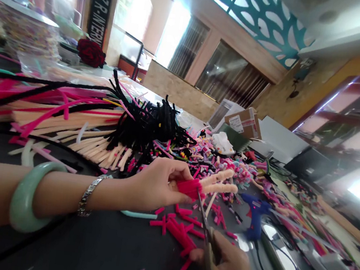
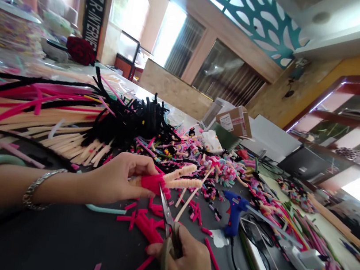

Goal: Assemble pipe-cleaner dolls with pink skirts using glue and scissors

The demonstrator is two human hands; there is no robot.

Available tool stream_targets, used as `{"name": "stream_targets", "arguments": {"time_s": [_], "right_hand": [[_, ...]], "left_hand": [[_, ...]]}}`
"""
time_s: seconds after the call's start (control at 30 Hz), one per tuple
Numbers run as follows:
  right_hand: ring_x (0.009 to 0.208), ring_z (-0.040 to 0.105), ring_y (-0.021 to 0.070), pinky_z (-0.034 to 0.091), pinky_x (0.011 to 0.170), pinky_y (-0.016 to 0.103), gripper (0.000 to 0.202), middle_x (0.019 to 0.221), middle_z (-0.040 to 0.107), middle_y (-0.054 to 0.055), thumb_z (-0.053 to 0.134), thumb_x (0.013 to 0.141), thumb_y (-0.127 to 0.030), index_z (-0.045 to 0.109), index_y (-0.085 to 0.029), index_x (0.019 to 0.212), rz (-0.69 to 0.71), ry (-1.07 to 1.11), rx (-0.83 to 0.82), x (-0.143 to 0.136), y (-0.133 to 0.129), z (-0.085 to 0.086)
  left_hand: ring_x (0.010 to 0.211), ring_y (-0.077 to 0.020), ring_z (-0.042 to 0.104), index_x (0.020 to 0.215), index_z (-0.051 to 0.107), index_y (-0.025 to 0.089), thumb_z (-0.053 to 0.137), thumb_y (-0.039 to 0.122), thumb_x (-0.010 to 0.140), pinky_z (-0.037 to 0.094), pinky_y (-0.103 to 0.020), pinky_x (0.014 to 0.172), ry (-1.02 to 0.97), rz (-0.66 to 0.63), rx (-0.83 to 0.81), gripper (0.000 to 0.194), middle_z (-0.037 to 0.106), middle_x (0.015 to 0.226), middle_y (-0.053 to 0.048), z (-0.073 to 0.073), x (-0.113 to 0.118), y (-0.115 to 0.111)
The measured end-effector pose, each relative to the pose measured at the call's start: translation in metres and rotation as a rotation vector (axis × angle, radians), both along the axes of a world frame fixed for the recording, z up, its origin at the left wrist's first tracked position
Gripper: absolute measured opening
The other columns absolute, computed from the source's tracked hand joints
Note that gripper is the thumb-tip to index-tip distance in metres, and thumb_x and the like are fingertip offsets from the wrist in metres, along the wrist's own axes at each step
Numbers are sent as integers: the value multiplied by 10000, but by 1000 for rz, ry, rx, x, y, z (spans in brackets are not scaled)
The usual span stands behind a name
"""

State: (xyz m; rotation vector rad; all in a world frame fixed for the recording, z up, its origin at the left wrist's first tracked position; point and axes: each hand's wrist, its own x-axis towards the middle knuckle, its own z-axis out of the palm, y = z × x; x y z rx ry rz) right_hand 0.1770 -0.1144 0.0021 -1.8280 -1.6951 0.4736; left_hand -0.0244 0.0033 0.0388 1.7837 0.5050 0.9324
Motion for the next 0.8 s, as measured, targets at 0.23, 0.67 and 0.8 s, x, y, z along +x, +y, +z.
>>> {"name": "stream_targets", "arguments": {"time_s": [0.23, 0.67, 0.8], "right_hand": [[480, 475, 131, 384, 467, 206, 319, 523, 575, -43, 741, 635, -485, 570, -216, 653, 17, -248, 56, 2, 0, -1], [478, 402, 118, 345, 447, 208, 487, 506, 509, -64, 721, 619, -628, 448, -225, 639, 40, -386, 117, -1, -2, 3], [454, 422, 116, 360, 435, 203, 494, 500, 523, -68, 725, 614, -632, 439, -231, 649, 54, -354, 145, -3, -3, 2]], "left_hand": [[720, -137, 611, 754, 596, 118, 761, 230, 689, 479, -222, 656, 16, 65, 143, 209, 670, 759, -29, 0, -2, -2], [562, -76, 519, 791, 614, 137, 708, 295, 757, 390, -149, 537, 99, 234, 529, 187, 635, 656, 17, -7, -5, -3], [523, -55, 492, 820, 620, 135, 703, 188, 747, 363, -139, 511, 76, 258, 649, 123, 621, 647, 35, -10, -5, -4]]}}
